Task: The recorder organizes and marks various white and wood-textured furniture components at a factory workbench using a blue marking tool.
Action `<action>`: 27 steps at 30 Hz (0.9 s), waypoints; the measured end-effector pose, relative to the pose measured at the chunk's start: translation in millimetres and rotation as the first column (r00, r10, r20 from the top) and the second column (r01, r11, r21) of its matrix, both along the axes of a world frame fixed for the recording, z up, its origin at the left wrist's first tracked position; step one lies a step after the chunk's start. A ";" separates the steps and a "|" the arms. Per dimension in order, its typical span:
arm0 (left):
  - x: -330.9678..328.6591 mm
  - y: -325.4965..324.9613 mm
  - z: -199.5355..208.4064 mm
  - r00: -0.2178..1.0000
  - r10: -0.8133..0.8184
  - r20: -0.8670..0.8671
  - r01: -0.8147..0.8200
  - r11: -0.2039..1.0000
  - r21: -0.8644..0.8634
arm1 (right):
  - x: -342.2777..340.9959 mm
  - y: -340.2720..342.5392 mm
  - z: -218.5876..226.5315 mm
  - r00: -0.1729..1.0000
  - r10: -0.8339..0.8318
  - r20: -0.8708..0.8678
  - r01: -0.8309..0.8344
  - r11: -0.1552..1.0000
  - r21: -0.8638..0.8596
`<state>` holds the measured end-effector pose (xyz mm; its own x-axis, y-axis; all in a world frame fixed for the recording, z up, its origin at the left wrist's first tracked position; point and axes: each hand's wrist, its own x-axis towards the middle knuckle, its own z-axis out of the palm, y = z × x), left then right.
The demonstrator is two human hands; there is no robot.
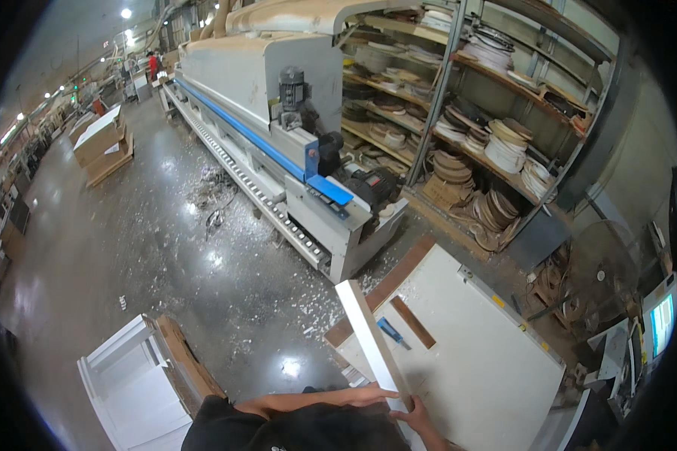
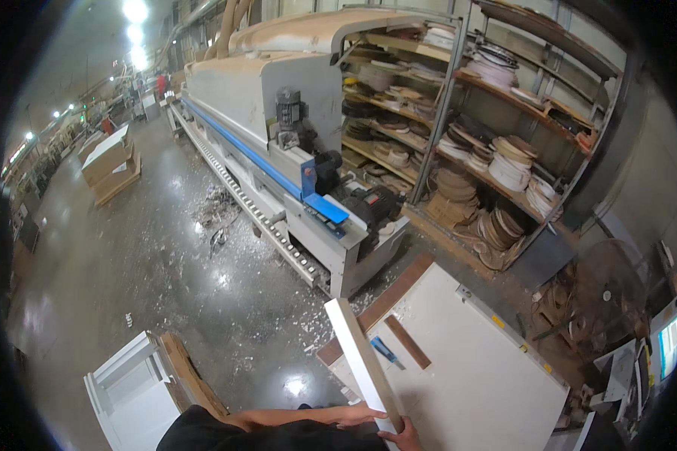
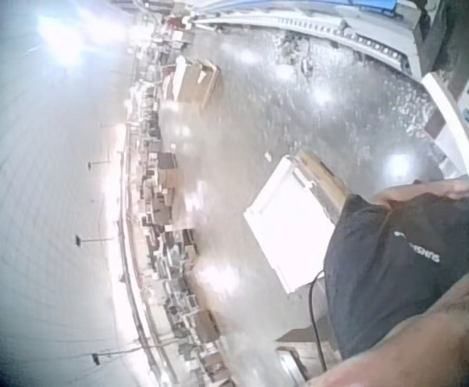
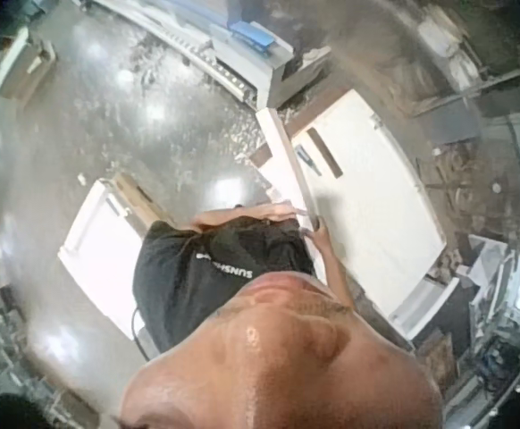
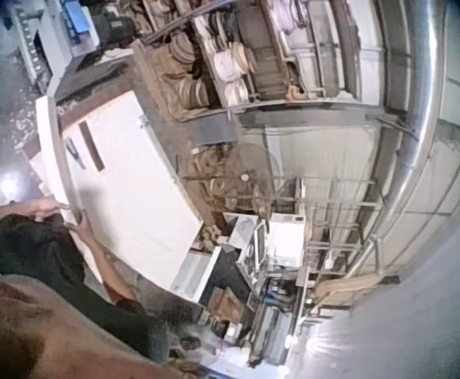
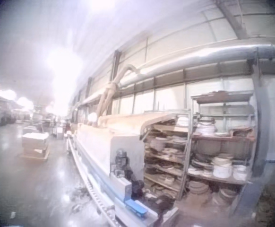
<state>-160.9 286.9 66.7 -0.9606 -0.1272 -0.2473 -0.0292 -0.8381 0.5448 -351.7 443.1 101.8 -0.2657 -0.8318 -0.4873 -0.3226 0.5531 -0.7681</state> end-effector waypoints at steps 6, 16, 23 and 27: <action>16.5 21.3 28.8 0.971 0.151 0.187 -0.164 0.985 0.057 | 13.6 26.6 25.7 0.994 0.031 0.101 -0.030 0.999 -0.014; 57.7 4.0 13.2 0.911 0.314 0.269 -0.316 0.948 -0.038 | -2.1 156.3 63.7 0.937 -0.180 0.298 0.055 0.922 0.383; 59.6 -16.7 9.6 0.883 0.304 0.358 -0.303 0.951 -0.060 | -6.9 247.5 44.8 0.924 -0.269 0.272 0.131 0.890 0.437; 45.4 -12.4 22.4 0.887 0.287 0.361 -0.265 0.958 -0.111 | -10.7 272.4 31.7 0.913 -0.315 0.259 0.221 0.916 0.334</action>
<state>-115.5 274.5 89.1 -0.7250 -0.3983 -0.5619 -0.0100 -0.8096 0.5868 -362.4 715.6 133.5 -0.2594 -0.5577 -0.7884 0.0906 0.7987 -0.5948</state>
